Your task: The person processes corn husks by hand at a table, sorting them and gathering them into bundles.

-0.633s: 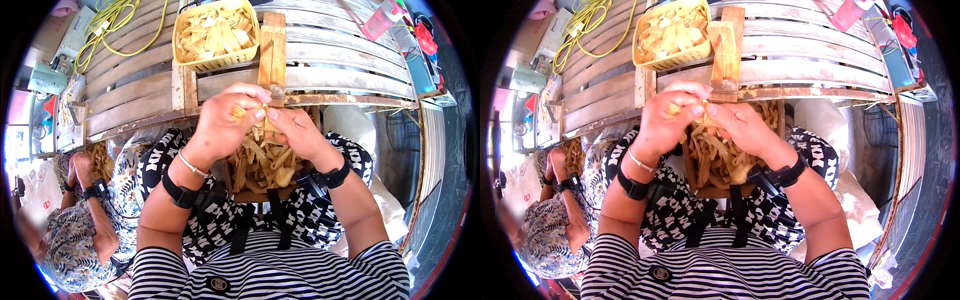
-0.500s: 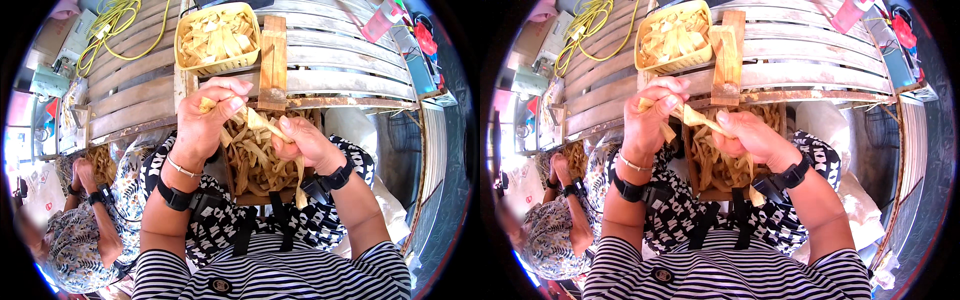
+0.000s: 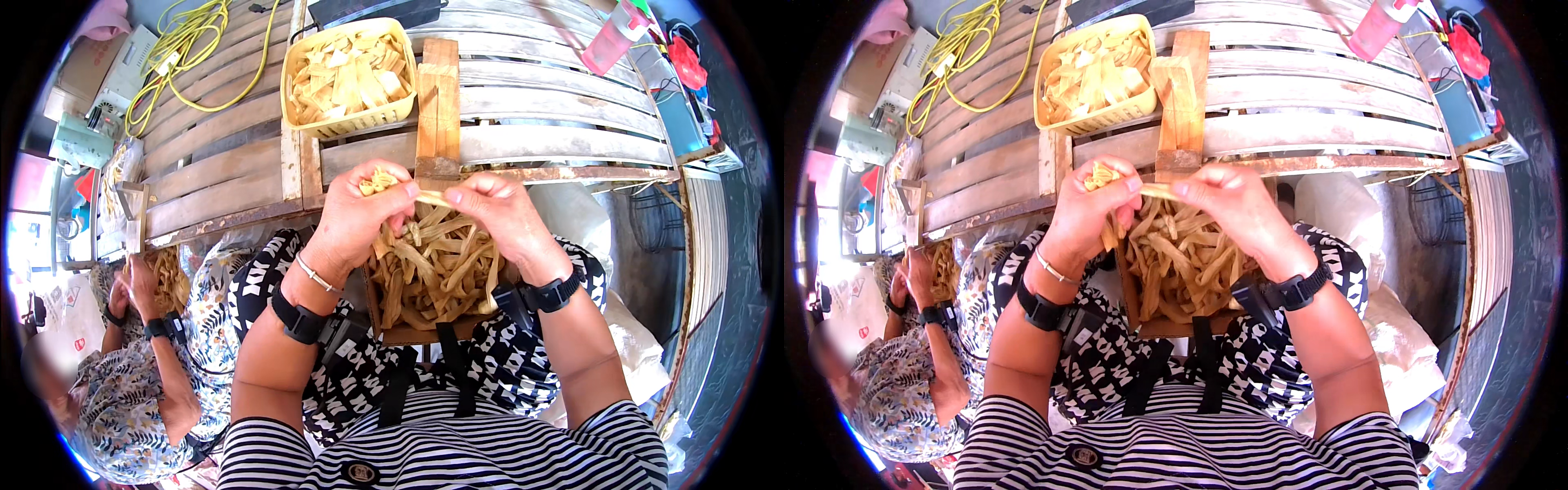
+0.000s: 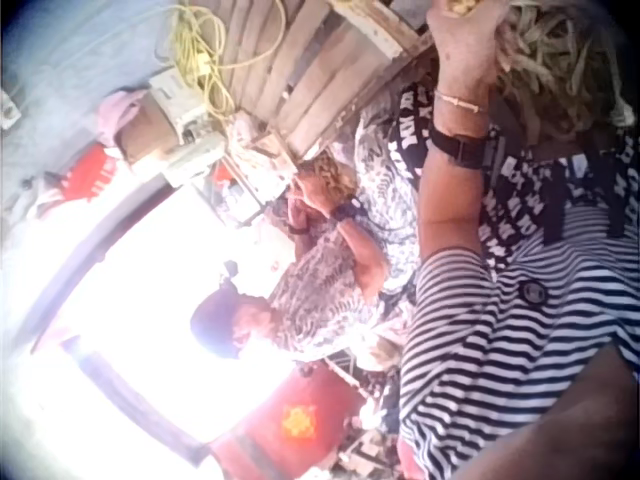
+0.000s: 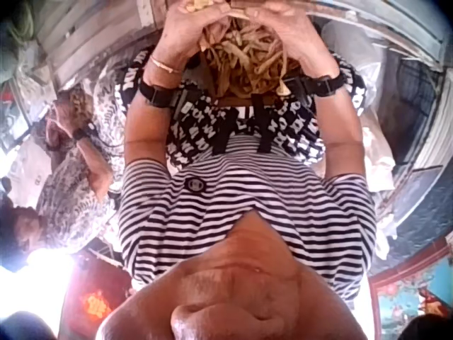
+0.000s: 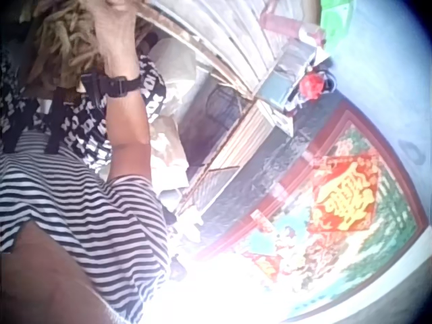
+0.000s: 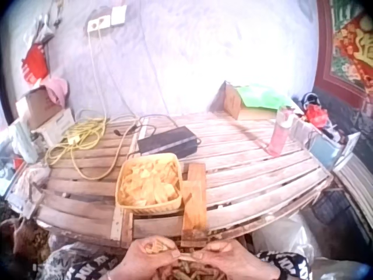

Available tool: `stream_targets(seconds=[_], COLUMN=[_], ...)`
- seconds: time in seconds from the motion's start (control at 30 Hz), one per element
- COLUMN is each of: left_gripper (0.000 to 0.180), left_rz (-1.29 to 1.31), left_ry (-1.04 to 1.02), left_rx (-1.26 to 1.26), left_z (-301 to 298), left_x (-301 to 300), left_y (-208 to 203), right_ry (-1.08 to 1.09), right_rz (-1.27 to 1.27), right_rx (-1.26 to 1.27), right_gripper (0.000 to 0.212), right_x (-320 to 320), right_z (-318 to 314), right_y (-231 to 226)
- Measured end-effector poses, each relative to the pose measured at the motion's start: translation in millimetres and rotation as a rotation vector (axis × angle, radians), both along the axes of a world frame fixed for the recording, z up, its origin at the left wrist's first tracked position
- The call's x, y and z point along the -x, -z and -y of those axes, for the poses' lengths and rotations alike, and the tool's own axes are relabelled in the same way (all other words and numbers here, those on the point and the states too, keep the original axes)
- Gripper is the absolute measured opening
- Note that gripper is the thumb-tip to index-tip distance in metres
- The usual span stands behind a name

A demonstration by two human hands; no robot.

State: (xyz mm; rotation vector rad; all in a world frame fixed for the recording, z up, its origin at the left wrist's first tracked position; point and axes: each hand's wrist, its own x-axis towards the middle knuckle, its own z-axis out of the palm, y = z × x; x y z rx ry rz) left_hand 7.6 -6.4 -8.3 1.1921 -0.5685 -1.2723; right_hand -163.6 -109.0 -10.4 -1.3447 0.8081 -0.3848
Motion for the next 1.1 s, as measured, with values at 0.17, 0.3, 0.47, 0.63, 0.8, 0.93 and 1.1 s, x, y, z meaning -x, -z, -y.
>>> stream_targets(seconds=[0.17, 0.3, 0.47, 0.63, 0.8, 0.93, 1.1], left_gripper=[0.013, 0.023, 0.029, 0.021, 0.021, 0.028, 0.023], left_rz=[0.218, 0.585, 0.640, 0.514, 0.077, -0.127, 0.700], left_ry=[-0.079, -0.111, -0.280, -0.150, 0.233, 0.813, 0.389], left_rx=[-0.020, -0.087, -0.221, 0.220, -0.385, 0.013, 0.220], left_z=[34, 62, 59, 35, 9, -10, -2], left_x=[-3, -14, -13, 5, 30, 28, 15], left_y=[4, 40, 44, 24, -1, -24, -24], right_ry=[0.191, 0.193, 0.255, 0.081, -0.177, -0.061, -0.199], right_rz=[-0.073, -0.430, -0.487, -0.074, 0.176, 0.219, -0.035], right_rx=[0.437, 0.858, 0.909, 1.003, 0.931, 0.765, -0.151], right_gripper=[0.011, 0.015, 0.018, 0.017, 0.010, 0.014, 0.022], right_x=[-13, -39, -33, -24, -18, -6, -6], right_z=[31, 45, 43, 12, -2, 6, -1], right_y=[11, 16, 18, 5, -3, -15, -14])
